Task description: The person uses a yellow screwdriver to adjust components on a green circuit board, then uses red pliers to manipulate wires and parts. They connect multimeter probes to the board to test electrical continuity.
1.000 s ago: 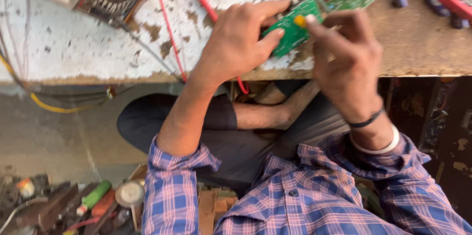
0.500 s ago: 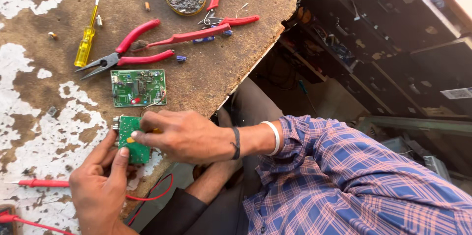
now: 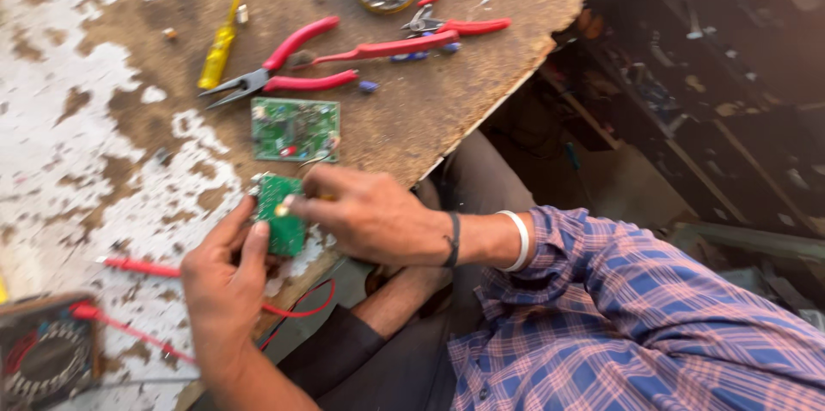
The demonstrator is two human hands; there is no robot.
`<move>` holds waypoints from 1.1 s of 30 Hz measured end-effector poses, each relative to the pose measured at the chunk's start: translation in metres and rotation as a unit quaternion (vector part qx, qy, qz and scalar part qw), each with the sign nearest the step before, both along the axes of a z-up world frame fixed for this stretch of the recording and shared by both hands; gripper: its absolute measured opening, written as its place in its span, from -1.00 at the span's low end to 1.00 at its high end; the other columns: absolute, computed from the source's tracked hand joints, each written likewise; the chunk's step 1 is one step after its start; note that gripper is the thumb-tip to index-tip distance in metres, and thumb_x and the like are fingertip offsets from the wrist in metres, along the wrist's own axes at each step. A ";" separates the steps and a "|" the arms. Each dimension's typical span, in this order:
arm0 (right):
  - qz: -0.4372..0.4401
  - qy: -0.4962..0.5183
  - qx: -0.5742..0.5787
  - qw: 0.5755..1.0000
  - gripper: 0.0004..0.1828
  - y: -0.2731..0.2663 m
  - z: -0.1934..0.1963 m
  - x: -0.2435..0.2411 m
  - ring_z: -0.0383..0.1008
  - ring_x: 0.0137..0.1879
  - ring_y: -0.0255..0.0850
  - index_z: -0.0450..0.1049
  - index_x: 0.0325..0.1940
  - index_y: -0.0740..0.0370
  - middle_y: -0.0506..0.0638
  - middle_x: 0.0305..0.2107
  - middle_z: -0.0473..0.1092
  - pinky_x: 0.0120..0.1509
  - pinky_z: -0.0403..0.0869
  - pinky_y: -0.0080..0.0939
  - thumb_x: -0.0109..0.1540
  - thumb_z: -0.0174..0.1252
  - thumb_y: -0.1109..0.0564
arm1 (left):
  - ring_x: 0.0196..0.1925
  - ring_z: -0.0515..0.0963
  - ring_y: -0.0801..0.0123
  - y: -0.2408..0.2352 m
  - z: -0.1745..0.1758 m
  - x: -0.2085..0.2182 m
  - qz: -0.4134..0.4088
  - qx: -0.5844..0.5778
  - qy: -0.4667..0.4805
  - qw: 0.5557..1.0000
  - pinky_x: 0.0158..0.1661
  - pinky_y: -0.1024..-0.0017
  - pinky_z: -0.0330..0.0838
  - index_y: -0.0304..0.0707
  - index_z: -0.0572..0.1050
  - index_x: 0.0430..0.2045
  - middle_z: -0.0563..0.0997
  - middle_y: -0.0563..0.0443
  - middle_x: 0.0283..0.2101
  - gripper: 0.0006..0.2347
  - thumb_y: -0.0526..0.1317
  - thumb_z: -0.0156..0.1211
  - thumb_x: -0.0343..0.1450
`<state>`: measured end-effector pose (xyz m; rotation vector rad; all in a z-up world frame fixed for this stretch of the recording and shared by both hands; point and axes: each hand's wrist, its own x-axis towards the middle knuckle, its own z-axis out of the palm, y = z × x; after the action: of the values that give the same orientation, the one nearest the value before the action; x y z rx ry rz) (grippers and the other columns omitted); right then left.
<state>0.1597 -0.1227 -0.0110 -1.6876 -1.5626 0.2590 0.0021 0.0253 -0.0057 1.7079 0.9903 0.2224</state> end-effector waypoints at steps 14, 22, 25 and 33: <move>0.001 0.063 0.018 0.998 -0.64 -0.006 -0.005 0.013 0.54 -0.13 -0.07 0.52 0.10 0.09 0.02 -0.10 0.41 -0.14 0.54 -0.10 0.21 0.28 0.23 | -0.52 0.59 0.43 -0.023 -0.006 0.022 0.055 0.292 0.023 0.955 -0.42 0.42 0.39 -0.48 0.66 -0.17 0.66 -0.12 -0.48 -0.70 -0.13 0.45 0.45; -0.002 0.032 0.035 0.999 -0.54 -0.008 -0.011 0.012 0.55 -0.14 -0.09 0.51 0.14 0.04 -0.02 -0.10 0.41 -0.15 0.54 -0.13 0.16 0.27 0.31 | -0.53 0.50 0.55 -0.015 0.010 0.016 0.019 0.150 0.009 0.988 -0.51 0.50 0.33 -0.47 0.59 -0.03 0.68 -0.07 -0.48 -0.65 -0.22 0.45 0.37; -0.008 0.051 0.051 0.997 -0.49 -0.009 -0.014 0.012 0.56 -0.15 -0.12 0.52 0.16 0.02 -0.02 -0.09 0.42 -0.14 0.56 -0.15 0.16 0.25 0.36 | -0.49 0.51 0.68 -0.013 0.013 0.015 0.026 0.086 -0.018 0.996 -0.53 0.58 0.33 -0.42 0.57 0.03 0.69 -0.02 -0.44 -0.64 -0.25 0.41 0.37; -0.028 0.032 0.073 0.996 -0.46 -0.009 -0.021 0.010 0.56 -0.15 -0.15 0.52 0.18 0.01 -0.04 -0.10 0.41 -0.13 0.56 -0.17 0.15 0.26 0.37 | -0.62 0.50 0.51 -0.028 0.005 0.029 0.059 0.274 0.025 0.960 -0.56 0.45 0.29 -0.46 0.63 -0.17 0.62 -0.03 -0.58 -0.68 -0.21 0.53 0.31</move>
<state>0.1700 -0.1316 -0.0316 -1.5911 -1.4489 0.1644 0.0314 -0.0029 -0.0003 2.1626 1.1386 0.5764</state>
